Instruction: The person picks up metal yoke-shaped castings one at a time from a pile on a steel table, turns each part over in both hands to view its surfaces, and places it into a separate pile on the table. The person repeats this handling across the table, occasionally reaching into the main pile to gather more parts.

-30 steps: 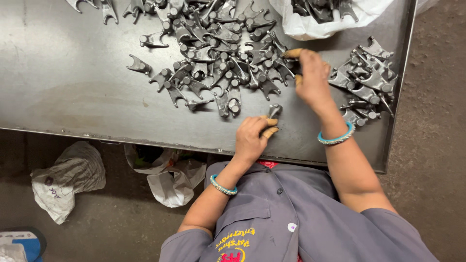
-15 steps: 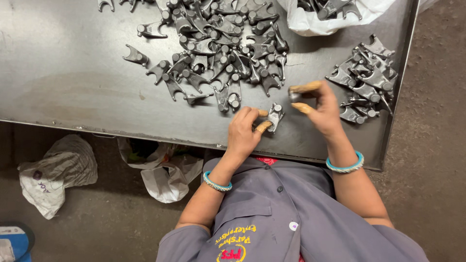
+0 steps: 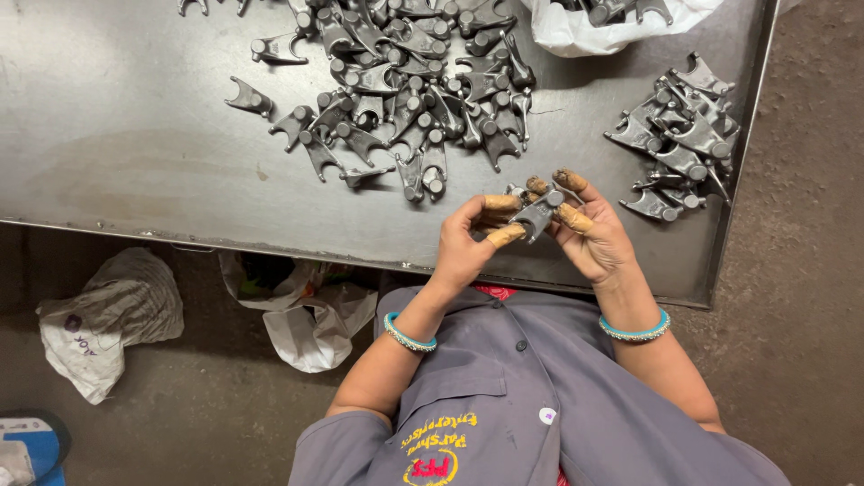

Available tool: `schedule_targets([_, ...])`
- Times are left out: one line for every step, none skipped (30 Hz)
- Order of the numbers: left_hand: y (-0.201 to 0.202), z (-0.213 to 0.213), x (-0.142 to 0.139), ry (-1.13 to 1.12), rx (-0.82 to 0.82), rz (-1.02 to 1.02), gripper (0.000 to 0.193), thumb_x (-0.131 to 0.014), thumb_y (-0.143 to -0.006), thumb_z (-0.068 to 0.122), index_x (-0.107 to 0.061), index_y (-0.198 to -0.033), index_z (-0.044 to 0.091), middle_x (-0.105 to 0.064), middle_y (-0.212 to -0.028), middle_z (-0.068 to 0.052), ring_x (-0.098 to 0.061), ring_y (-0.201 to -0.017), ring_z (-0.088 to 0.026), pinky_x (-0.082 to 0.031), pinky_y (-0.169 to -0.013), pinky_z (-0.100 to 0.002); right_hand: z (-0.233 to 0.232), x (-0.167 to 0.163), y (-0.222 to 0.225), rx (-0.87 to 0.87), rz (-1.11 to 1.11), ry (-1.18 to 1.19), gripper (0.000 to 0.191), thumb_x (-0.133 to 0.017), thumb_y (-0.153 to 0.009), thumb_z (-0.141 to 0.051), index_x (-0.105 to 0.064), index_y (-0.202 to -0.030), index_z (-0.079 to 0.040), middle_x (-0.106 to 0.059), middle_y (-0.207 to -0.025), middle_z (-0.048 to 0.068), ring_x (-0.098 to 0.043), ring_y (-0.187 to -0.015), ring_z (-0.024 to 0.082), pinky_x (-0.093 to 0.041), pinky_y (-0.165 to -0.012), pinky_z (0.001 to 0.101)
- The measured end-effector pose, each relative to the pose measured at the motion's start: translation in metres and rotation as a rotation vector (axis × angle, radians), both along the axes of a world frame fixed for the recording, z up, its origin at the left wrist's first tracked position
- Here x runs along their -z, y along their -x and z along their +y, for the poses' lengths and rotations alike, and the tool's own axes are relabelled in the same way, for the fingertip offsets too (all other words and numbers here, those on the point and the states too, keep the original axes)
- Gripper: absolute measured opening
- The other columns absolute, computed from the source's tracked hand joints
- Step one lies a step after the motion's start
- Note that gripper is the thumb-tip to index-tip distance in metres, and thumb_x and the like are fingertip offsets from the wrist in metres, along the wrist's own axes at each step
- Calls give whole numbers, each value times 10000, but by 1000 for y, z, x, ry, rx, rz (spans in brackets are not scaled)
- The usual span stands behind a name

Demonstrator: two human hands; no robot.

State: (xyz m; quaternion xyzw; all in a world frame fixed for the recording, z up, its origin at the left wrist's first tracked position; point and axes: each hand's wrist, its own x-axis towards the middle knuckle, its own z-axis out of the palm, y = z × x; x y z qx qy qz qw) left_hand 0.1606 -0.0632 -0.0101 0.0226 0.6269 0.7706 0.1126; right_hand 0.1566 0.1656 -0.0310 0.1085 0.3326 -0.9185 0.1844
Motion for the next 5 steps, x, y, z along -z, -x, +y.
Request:
schedule_targets([-1,-1,7,-61,11,-29,336,-792,-894,19,-688,-1211,-20,-753,-1139,-82,-721,-1029,-145,-590,-927,-298,-2,0,-1,0,10,-13,489,-737,-930,-41,-594,-1396,-90,-665,-1368,141,-650,-1232,252,-530,-1024,397])
schedule_targets([-1,-1,16,-122,21,-59,313,-783,-909,13,-695,-1207,-26,-757,-1133,-84,-722,-1027,-149,-590,-930,-300,-4,0,-1,1,20,-27,480,-739,-934,-48,-605,-1394,-88,-665,-1365,130,-648,-1243,254,-529,-1042,404])
schedule_targets([-2,-2,25,-183,33,-88,291,-774,-924,7,-702,-1203,-31,-761,-1127,-85,-722,-1024,-154,-591,-934,-303,-5,1,-1,5,15,-60,484,-739,-940,-53,-606,-1404,-90,-664,-1362,124,-644,-1242,247,-525,-1039,400])
schedule_targets([-3,-2,34,-209,16,-129,284,-779,-930,6,-713,-1204,-33,-761,-1115,-97,-716,-1010,-157,-581,-905,-300,-6,1,-1,9,10,-93,488,-738,-945,-58,-607,-1414,-92,-663,-1359,117,-640,-1242,240,-521,-1036,396])
schedule_targets([-5,0,43,-236,0,-170,277,-783,-937,6,-724,-1204,-35,-761,-1102,-109,-710,-996,-160,-571,-877,-297,-7,2,-2,14,4,-127,492,-738,-951,-64,-608,-1424,-94,-662,-1356,110,-636,-1241,233,-516,-1033,392])
